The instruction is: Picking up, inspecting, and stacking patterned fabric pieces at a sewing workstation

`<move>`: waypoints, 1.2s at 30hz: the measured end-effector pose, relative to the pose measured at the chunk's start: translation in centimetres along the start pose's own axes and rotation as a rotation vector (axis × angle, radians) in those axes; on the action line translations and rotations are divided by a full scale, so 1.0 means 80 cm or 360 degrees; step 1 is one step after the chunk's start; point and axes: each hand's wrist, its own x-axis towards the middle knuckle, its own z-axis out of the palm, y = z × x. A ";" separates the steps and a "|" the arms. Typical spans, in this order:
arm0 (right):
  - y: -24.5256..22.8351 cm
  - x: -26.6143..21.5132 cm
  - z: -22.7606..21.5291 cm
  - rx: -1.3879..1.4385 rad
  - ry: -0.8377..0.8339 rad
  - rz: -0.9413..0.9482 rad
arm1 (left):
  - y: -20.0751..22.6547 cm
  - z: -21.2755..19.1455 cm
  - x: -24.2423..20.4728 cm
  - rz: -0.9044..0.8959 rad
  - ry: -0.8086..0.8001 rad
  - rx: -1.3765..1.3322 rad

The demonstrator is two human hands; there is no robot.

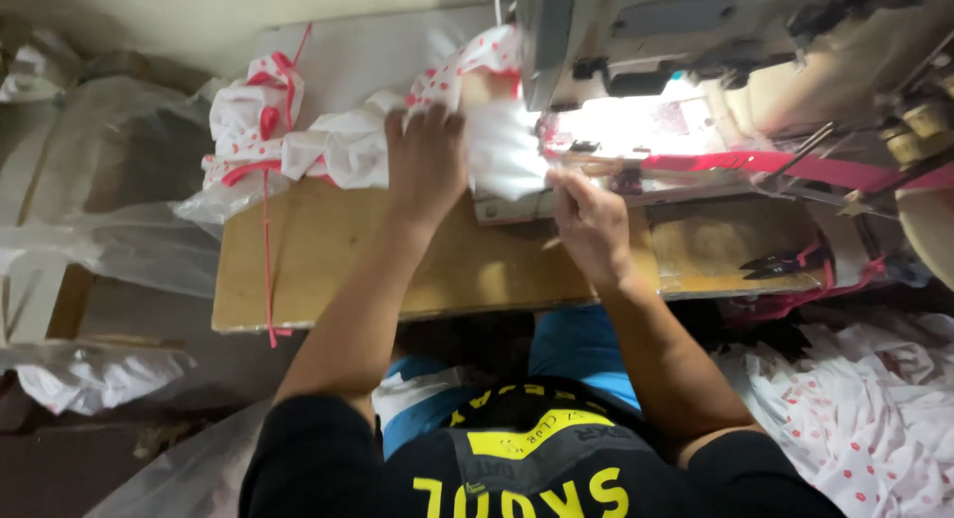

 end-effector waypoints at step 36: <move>0.068 -0.313 0.316 0.0117 -0.2711 0.0344 | -0.090 -0.276 -0.518 -0.2067 -0.0414 -0.1644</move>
